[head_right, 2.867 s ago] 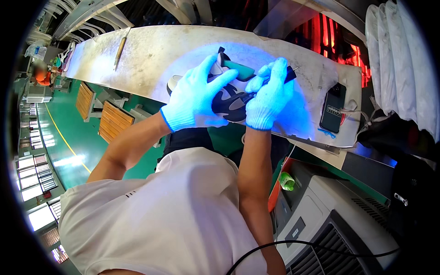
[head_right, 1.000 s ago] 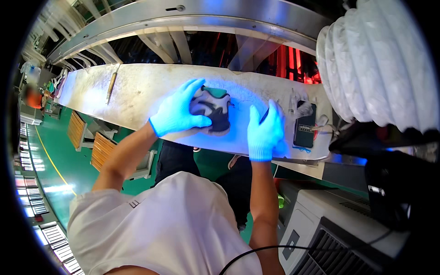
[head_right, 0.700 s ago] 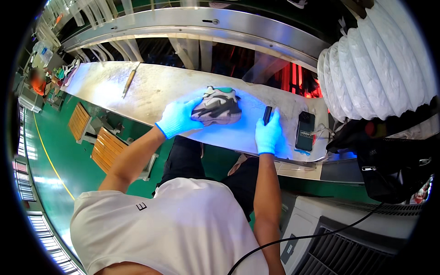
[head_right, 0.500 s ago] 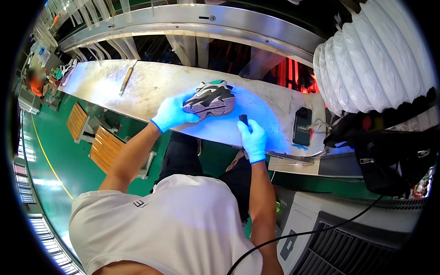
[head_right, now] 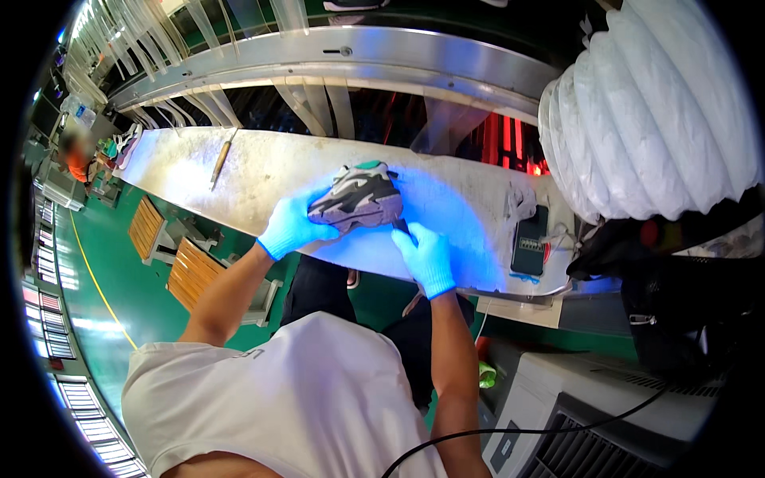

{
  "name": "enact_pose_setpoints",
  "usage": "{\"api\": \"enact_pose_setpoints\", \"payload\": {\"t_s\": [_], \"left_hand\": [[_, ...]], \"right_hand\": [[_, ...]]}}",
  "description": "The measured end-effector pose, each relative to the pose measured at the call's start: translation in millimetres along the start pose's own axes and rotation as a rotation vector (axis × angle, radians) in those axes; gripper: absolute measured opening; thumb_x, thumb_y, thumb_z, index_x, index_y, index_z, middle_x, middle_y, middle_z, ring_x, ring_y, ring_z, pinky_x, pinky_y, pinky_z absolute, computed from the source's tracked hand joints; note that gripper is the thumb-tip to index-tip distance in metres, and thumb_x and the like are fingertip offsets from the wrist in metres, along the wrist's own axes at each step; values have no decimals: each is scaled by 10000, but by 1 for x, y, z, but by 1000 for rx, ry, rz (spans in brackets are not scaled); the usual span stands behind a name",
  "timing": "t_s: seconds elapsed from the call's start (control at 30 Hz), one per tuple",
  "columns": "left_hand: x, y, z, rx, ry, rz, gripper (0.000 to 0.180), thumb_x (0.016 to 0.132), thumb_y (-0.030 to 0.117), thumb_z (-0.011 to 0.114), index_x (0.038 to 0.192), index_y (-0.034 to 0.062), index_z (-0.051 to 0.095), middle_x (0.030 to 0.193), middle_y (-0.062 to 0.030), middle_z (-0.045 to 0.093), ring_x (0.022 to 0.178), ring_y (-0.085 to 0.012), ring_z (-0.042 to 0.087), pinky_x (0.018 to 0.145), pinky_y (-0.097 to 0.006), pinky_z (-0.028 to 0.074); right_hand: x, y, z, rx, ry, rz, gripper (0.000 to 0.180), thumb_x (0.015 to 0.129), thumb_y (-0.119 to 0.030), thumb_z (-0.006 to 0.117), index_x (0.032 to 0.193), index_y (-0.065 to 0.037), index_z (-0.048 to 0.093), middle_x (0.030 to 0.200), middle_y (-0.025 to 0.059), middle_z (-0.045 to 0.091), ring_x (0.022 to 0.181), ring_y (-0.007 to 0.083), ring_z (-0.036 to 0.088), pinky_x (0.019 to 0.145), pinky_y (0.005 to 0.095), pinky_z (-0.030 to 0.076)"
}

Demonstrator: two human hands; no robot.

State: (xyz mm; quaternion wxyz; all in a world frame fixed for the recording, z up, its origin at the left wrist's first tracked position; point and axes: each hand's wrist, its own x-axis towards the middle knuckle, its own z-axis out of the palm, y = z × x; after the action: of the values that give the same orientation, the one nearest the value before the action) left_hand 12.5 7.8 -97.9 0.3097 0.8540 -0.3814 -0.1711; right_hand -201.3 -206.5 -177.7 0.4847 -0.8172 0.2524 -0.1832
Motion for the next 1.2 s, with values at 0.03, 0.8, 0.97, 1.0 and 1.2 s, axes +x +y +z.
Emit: {"api": "enact_pose_setpoints", "payload": {"t_s": [0.03,0.8,0.97,1.0,1.2], "left_hand": [[0,-3,1,-32,25,37,957,658,309,1007,1536,126,670,1322,-188,803,1187,-333,798,1068,-416,607],[212,304,-310,112,670,388,721,859,598,853,1296,30,782,1100,-157,839,924,-293,824,871,-422,656],[339,271,-326,316,1011,574,1130,848,513,891,1719,6,380,1622,-295,567,1519,-451,543,1276,-482,436],[340,281,-325,233,773,537,1166,864,526,879,1733,-22,327,1648,-318,528,1554,-453,501,1305,-491,395],[235,225,-206,61,622,1111,620,950,404,834,1455,72,694,1379,-220,745,1267,-411,735,1097,-493,585]], "right_hand": [[-2,2,-1,19,18,-69,243,987,-241,793,1030,-3,799,684,150,623,617,134,545,595,396,487],[26,65,-45,-494,496,-91,810,852,-273,923,1538,5,593,1511,279,644,1378,478,620,1182,547,501],[35,59,-28,-359,467,-136,644,850,-209,917,1417,5,700,1465,251,689,1345,444,655,1175,517,518],[29,63,-34,-367,471,-123,644,849,-207,918,1417,5,700,1461,250,692,1343,443,657,1174,515,519],[12,76,-55,-412,550,-69,648,862,-193,903,1440,0,683,1454,246,702,1344,451,661,1173,512,521]]}}
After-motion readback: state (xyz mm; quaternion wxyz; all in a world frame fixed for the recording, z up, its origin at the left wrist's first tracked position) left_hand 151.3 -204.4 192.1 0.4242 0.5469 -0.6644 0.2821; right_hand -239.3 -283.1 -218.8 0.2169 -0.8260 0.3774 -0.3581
